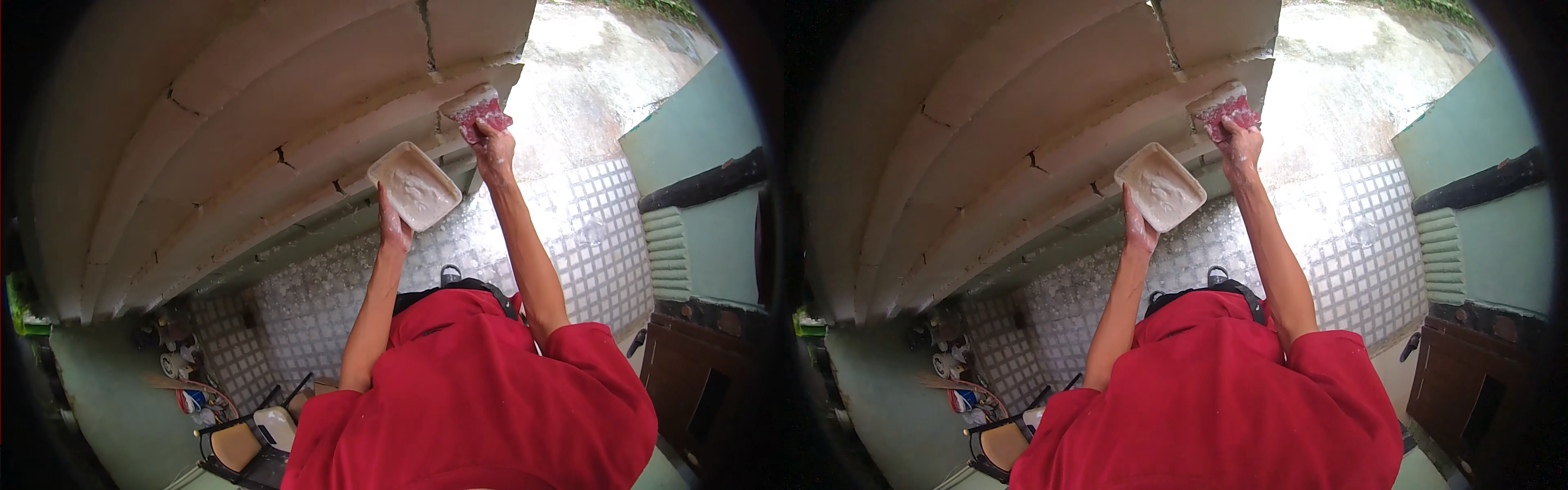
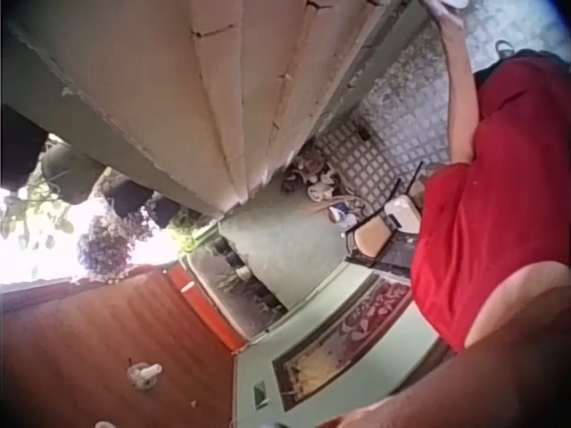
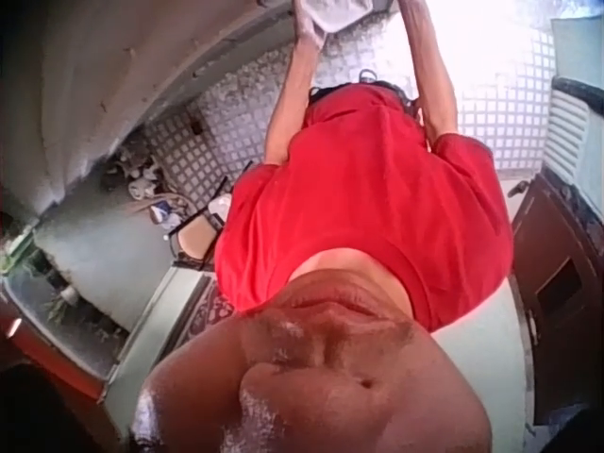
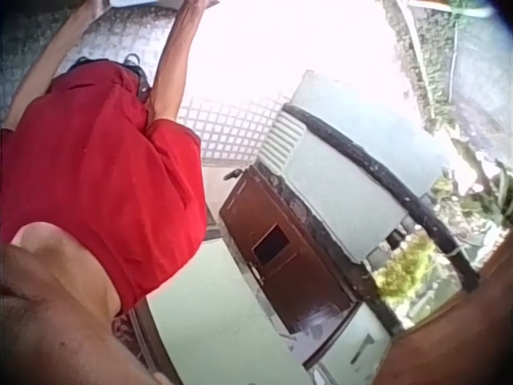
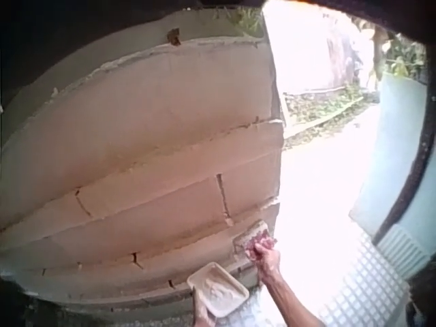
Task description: Applying plaster or filler to cracks and holes in a wall using a putty knife.
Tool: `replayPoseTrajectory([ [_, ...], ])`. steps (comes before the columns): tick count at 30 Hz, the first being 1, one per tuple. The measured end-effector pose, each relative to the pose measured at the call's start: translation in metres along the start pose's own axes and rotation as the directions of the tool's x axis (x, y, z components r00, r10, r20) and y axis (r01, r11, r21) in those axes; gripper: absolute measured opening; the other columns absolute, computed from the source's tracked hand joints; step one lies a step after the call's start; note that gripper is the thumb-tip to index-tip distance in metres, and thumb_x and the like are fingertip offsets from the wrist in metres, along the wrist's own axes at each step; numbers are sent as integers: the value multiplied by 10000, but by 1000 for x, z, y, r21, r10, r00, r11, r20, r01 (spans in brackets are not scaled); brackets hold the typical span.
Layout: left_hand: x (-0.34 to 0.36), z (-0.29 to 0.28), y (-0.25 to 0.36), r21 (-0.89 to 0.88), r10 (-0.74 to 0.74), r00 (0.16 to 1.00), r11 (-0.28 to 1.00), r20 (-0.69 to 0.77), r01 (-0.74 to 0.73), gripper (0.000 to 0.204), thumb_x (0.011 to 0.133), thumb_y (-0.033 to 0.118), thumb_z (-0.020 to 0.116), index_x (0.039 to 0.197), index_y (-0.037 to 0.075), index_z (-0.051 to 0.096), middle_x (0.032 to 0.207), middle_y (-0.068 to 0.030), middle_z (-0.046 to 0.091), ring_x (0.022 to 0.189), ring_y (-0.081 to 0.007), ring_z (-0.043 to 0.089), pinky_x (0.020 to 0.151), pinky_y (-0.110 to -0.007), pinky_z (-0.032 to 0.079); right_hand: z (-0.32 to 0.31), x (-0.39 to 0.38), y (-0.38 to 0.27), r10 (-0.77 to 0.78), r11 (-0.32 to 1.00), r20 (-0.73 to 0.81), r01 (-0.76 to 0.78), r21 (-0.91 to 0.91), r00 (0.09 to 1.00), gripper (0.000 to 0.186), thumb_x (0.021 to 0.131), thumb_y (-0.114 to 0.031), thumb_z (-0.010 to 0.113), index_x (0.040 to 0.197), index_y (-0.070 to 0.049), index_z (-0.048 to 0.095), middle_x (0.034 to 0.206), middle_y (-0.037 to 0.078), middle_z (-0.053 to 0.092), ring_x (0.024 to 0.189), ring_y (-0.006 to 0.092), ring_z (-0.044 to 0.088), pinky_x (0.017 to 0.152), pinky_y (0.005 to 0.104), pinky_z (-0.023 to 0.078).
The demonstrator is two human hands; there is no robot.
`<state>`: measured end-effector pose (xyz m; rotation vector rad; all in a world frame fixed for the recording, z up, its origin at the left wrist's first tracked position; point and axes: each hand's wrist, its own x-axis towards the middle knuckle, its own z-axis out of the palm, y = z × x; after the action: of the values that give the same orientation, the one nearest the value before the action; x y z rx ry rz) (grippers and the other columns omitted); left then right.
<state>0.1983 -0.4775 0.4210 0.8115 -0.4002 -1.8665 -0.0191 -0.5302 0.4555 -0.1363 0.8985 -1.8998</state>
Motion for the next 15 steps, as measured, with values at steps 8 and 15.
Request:
replayPoseTrajectory([
  [8, -17, -11, 1, 26, 30, 996, 999, -88, -28, 680, 948, 578, 424, 1446, 126, 326, 1398, -51, 449, 1262, -231, 464, 1070, -393, 388, 44, 11, -16, -169, 932, -50, 143, -333, 984, 80, 830, 35, 606, 890, 87, 611, 830, 149, 666, 673, 230, 682, 619, 327, 610],
  [15, -26, -14, 2, 25, 10, 997, 1000, -82, -8, 718, 930, 614, 420, 1449, 128, 326, 1413, -53, 439, 1274, -242, 454, 1078, -407, 379, 65, 12, -27, -154, 936, 13, 150, -320, 988, 86, 826, 19, 609, 843, 102, 625, 796, 151, 670, 656, 222, 683, 631, 326, 610],
])
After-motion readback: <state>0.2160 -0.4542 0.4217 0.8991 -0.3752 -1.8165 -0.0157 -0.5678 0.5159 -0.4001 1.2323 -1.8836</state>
